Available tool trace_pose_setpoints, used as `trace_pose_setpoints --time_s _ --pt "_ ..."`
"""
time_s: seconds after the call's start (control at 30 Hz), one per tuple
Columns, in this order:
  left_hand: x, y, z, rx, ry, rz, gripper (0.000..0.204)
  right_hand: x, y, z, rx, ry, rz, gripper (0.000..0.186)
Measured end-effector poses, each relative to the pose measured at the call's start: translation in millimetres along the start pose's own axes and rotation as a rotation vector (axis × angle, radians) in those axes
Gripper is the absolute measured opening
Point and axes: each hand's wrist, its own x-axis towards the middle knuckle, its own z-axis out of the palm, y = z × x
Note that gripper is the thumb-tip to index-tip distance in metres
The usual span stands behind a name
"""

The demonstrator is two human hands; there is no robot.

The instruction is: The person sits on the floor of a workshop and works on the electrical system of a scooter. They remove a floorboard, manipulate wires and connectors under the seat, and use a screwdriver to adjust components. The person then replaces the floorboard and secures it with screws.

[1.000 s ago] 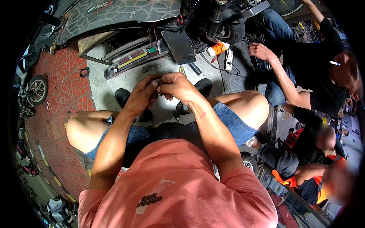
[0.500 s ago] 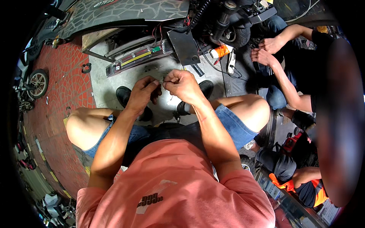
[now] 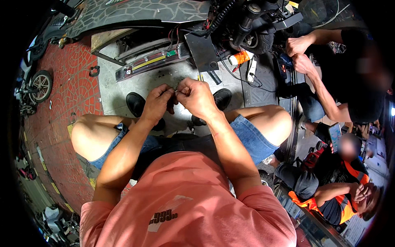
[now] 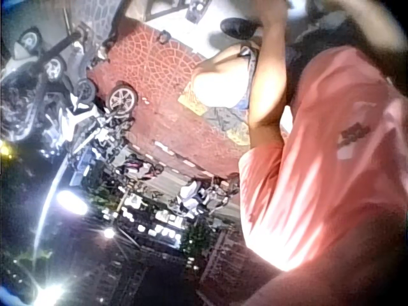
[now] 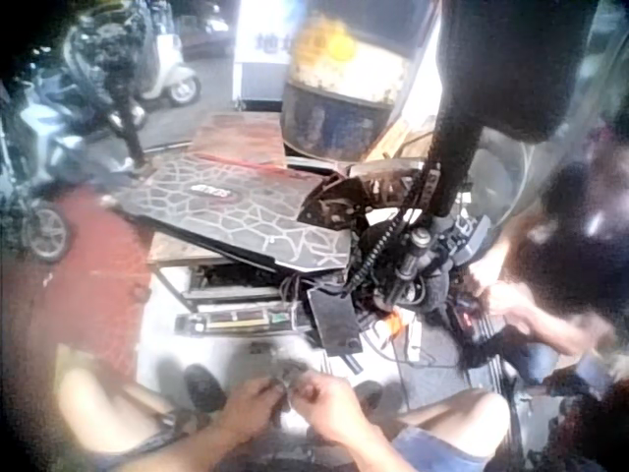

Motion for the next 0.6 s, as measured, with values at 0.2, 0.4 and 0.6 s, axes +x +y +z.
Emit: trace_pose_setpoints --time_s 0.2,0.4,0.6 --pt "-5.5 7.7 4.2 0.272 0.092 0.037 0.021 1.0 11.3 7.1 -0.103 0.021 -0.055 0.013" --pt "0.8 -6.3 3.0 0.246 0.136 -0.019 0.020 3.9 26.8 10.8 -0.088 -0.006 -0.048 0.009" --pt "4.6 -15.0 -3.1 0.304 0.144 -0.112 0.024 7.1 40.2 21.1 -0.027 -0.056 0.018 0.006"
